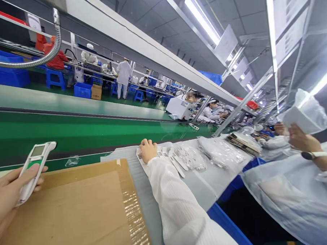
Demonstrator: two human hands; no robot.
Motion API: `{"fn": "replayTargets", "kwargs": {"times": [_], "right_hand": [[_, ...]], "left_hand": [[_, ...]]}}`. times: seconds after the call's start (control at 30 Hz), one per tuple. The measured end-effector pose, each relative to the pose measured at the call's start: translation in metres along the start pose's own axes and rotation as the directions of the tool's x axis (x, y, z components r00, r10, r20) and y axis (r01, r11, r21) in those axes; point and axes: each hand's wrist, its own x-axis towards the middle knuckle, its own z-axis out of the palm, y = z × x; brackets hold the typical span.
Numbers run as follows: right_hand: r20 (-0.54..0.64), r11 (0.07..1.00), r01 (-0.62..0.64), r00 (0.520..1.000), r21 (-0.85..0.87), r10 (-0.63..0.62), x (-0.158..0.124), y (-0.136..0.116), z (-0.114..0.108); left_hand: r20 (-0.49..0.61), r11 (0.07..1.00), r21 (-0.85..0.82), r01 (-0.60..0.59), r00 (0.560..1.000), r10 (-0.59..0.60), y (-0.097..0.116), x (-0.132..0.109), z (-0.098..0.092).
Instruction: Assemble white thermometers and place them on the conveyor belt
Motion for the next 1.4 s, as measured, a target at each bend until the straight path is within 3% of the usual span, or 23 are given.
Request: {"fn": "replayTargets", "kwargs": {"times": [0.1,0.17,0.27,0.3,0.37,0.43,0.5,0.6,0.67,0.77,0.87,0.93,1.0,1.17,1.3,1.4], "right_hand": [[-0.005,0.997,-0.009,1.000,0.079,0.010,0.000,0.003,-0.011],[-0.007,0.985,-0.001,1.000,0.170,0.002,0.001,-0.004,-0.024],[-0.023,0.879,0.053,0.999,0.474,-0.048,0.002,-0.029,-0.043],[-0.036,0.785,0.072,0.997,0.615,-0.063,0.002,-0.041,-0.046],[-0.039,0.512,0.077,0.996,0.855,-0.085,-0.003,-0.070,-0.047],[0.016,0.243,0.020,0.989,0.970,-0.147,-0.013,-0.103,-0.039],[0.089,0.031,-0.084,0.957,0.996,-0.275,-0.026,-0.134,-0.024],[0.109,-0.194,-0.211,0.894,0.958,-0.434,-0.045,-0.167,0.002],[0.074,-0.270,-0.225,0.878,0.936,-0.473,-0.052,-0.176,0.017],[0.052,-0.283,-0.211,0.876,0.936,-0.479,-0.055,-0.176,0.031],[0.040,-0.296,-0.199,0.884,0.934,-0.467,-0.054,-0.169,0.033],[0.037,-0.295,-0.185,0.896,0.937,-0.443,-0.053,-0.165,0.033],[0.061,-0.267,-0.177,0.917,0.947,-0.394,-0.053,-0.162,0.034],[0.083,-0.245,-0.172,0.938,0.954,-0.337,-0.053,-0.161,0.038],[0.046,-0.255,-0.150,0.927,0.955,-0.372,-0.052,-0.163,0.038],[0.035,-0.238,-0.139,0.918,0.961,-0.396,-0.052,-0.163,0.037]], "left_hand": [[0.126,0.997,-0.038,0.066,0.990,-0.061,-0.002,0.000,0.003],[0.132,0.993,-0.082,0.086,0.988,-0.074,0.002,-0.003,0.006],[0.134,0.987,-0.153,0.049,0.991,-0.029,0.008,-0.010,0.013],[0.146,0.990,-0.141,0.011,0.989,0.009,0.010,-0.013,0.015],[0.153,0.995,-0.064,-0.077,0.984,0.086,0.009,-0.016,0.020],[0.147,0.987,-0.001,-0.158,0.977,0.156,0.007,-0.017,0.021],[0.128,0.978,0.038,-0.204,0.972,0.198,0.005,-0.017,0.020],[0.127,0.989,0.070,-0.127,0.985,0.118,0.004,-0.013,0.016],[0.169,0.999,0.036,-0.021,0.985,0.015,0.004,-0.009,0.012],[0.178,1.000,-0.001,0.005,0.984,-0.005,0.004,-0.002,0.008],[0.015,0.993,0.089,-0.081,0.997,0.080,0.001,0.004,0.005],[-0.098,0.970,0.198,-0.138,0.982,0.160,-0.002,0.007,0.004],[-0.122,0.940,0.266,-0.214,0.960,0.253,-0.005,0.009,0.004],[0.080,0.875,0.198,-0.442,0.897,0.435,-0.005,0.000,0.014],[0.339,0.821,0.259,-0.509,0.844,0.416,-0.002,-0.012,0.022],[0.381,0.799,0.274,-0.536,0.823,0.421,-0.004,-0.015,0.024]]}}
